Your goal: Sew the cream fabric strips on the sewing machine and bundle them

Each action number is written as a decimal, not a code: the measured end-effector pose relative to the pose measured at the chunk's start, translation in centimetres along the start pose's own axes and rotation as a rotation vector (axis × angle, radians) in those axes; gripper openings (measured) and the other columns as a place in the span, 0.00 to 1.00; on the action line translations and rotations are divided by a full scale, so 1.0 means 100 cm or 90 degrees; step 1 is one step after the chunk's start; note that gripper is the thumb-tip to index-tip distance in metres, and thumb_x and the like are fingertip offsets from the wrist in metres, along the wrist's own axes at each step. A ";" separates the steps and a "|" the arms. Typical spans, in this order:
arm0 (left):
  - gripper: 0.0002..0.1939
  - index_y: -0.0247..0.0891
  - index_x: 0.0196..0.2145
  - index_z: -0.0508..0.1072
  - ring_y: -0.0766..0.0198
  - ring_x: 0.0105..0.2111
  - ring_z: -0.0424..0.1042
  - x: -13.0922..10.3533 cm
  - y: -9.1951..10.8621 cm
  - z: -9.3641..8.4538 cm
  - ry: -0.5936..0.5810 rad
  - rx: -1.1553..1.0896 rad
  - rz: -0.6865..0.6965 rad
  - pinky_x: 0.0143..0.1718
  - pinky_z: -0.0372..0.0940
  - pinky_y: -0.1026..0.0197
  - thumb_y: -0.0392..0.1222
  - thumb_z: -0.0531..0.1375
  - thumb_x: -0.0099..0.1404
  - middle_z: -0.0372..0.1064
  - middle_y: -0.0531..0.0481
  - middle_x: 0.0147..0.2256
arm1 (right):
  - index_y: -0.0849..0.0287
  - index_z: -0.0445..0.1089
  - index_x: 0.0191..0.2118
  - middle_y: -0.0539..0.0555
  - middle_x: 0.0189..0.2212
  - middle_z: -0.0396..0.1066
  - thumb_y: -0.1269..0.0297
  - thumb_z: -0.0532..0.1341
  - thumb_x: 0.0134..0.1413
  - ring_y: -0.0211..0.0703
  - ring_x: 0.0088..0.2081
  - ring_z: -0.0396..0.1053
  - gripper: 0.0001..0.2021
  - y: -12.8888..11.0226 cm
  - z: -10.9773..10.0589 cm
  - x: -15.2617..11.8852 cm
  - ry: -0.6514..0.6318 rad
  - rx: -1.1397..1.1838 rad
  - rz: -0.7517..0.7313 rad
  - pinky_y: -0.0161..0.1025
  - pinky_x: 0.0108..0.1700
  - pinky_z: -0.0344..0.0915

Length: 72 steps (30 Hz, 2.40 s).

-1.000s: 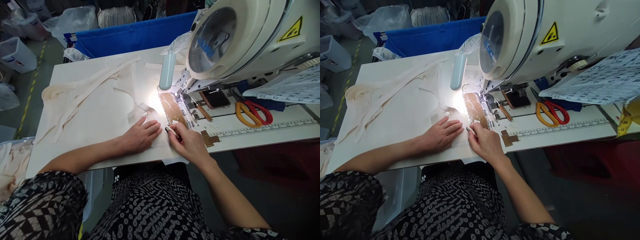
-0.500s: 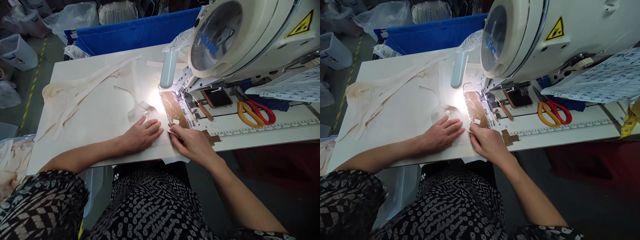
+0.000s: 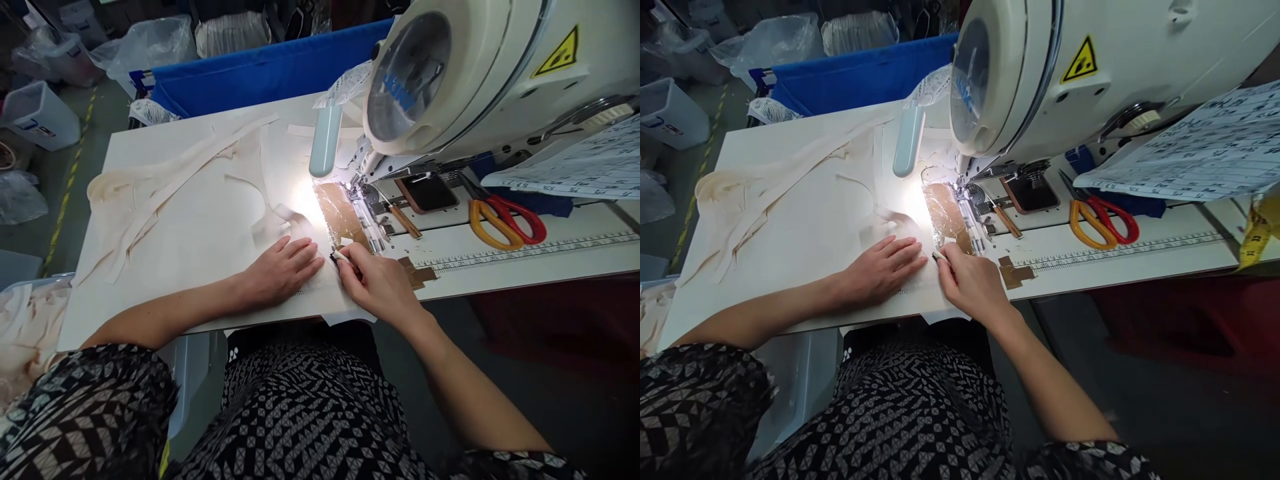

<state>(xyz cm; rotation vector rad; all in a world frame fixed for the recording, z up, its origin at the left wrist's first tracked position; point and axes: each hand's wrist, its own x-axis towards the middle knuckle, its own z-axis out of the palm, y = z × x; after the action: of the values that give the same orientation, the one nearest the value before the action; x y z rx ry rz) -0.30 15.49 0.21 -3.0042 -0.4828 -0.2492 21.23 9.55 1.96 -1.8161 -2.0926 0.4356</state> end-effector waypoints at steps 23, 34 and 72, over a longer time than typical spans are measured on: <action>0.19 0.29 0.59 0.65 0.48 0.60 0.60 -0.001 -0.001 0.002 0.007 -0.018 0.008 0.59 0.59 0.43 0.34 0.47 0.74 0.64 0.35 0.59 | 0.53 0.61 0.31 0.47 0.18 0.64 0.60 0.50 0.61 0.40 0.20 0.62 0.09 0.011 -0.022 -0.004 -0.096 0.019 -0.003 0.37 0.26 0.49; 0.22 0.33 0.59 0.65 0.44 0.58 0.63 0.006 0.011 -0.008 -0.023 0.029 0.044 0.60 0.56 0.38 0.39 0.55 0.69 0.65 0.32 0.57 | 0.55 0.63 0.34 0.48 0.17 0.65 0.60 0.49 0.63 0.41 0.19 0.63 0.09 0.007 -0.003 -0.014 -0.002 -0.006 -0.030 0.37 0.26 0.48; 0.19 0.26 0.57 0.67 0.50 0.57 0.63 0.006 0.024 0.002 0.051 0.036 0.045 0.59 0.57 0.44 0.32 0.49 0.72 0.68 0.38 0.56 | 0.56 0.63 0.34 0.52 0.21 0.69 0.61 0.48 0.63 0.44 0.24 0.64 0.10 -0.002 -0.006 -0.005 -0.092 -0.081 0.020 0.38 0.27 0.46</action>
<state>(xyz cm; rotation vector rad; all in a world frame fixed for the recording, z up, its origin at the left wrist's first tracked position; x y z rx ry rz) 1.08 13.44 0.00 -2.9359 -0.3686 -0.3425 21.40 9.00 2.50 -1.9435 -2.2373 0.4642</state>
